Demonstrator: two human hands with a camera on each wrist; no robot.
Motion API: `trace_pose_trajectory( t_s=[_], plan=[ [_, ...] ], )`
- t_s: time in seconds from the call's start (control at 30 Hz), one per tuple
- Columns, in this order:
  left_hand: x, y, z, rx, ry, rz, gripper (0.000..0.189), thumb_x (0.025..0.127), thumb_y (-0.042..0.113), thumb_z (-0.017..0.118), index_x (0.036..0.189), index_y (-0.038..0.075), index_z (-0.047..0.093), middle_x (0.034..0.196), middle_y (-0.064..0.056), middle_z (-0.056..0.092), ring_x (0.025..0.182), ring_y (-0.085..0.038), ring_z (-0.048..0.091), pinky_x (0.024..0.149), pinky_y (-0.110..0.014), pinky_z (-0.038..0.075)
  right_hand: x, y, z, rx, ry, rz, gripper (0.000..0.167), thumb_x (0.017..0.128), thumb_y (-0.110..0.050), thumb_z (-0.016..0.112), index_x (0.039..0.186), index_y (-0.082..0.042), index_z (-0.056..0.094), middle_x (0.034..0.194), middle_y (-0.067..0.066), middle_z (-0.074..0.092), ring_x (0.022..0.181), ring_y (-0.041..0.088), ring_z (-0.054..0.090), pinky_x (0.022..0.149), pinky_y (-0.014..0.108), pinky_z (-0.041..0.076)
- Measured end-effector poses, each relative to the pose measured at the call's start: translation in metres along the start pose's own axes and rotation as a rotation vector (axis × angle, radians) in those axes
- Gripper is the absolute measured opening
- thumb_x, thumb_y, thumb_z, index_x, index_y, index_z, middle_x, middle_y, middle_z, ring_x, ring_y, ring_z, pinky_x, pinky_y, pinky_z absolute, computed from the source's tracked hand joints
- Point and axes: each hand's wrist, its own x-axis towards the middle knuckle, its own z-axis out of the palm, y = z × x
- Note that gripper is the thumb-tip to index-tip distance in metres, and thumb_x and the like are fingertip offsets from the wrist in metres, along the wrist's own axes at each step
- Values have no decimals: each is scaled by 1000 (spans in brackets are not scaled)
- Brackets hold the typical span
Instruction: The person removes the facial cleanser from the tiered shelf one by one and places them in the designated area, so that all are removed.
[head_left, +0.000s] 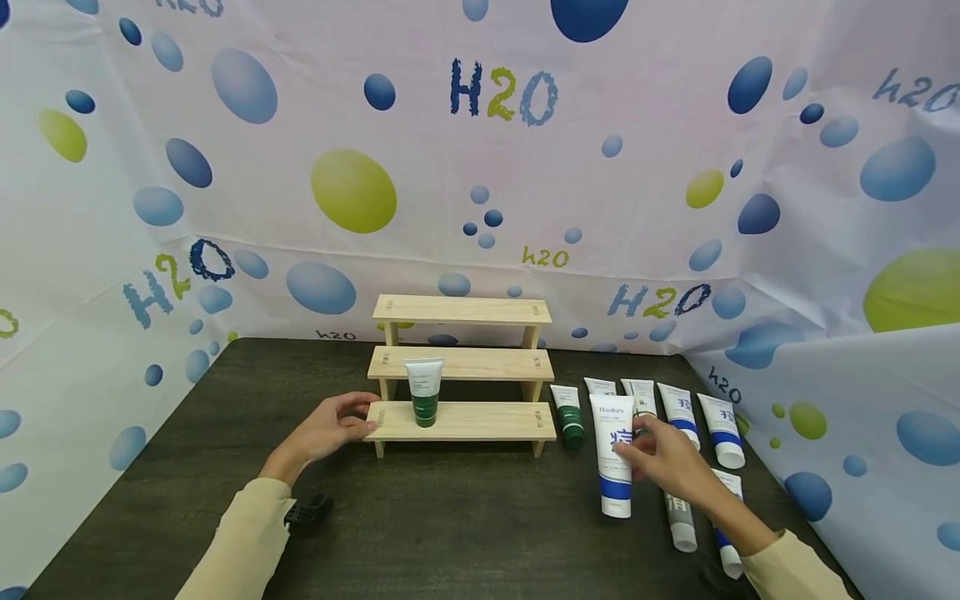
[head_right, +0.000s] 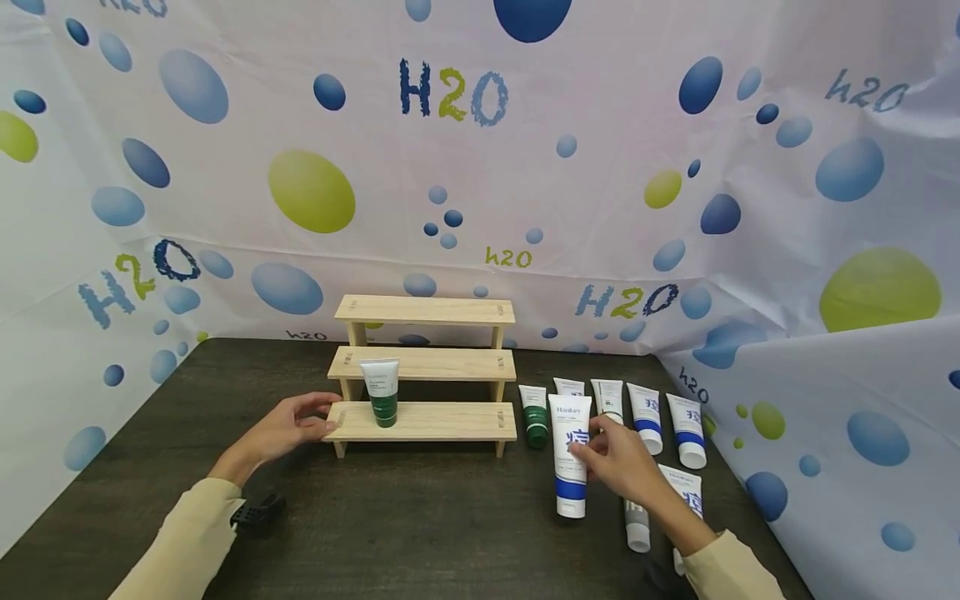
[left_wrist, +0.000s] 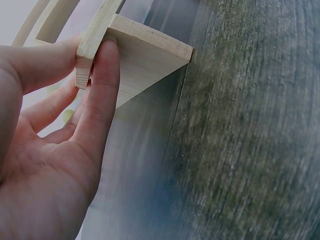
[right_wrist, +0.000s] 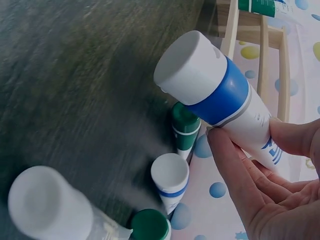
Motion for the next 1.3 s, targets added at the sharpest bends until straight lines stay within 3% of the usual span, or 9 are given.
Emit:
trace_pose_trajectory(
  t_s=[0.67, 0.93, 1.3],
  plan=[
    [-1, 2, 1, 27, 12, -19, 58, 99, 15, 70, 149, -3, 46, 143, -28, 50, 111, -26, 66, 87, -33, 56, -12, 30, 1, 33, -75, 145, 57, 98, -23, 71, 131, 17, 47, 89, 15, 76, 67, 24, 75, 65, 40, 62],
    [-1, 2, 1, 28, 16, -16, 58, 99, 14, 70, 149, -3, 47, 143, -28, 50, 112, -27, 66, 87, -33, 56, -13, 32, 6, 58, -91, 219, 62, 99, -24, 71, 135, 19, 44, 96, 19, 74, 71, 24, 74, 65, 39, 62],
    [-1, 3, 1, 16, 10, -18, 58, 99, 15, 70, 149, -3, 46, 143, -27, 51, 111, -25, 66, 87, -32, 55, -11, 38, 16, 54, -104, 272, 53, 99, -18, 70, 130, 19, 49, 91, 15, 71, 68, 19, 70, 60, 37, 61]
  ],
)
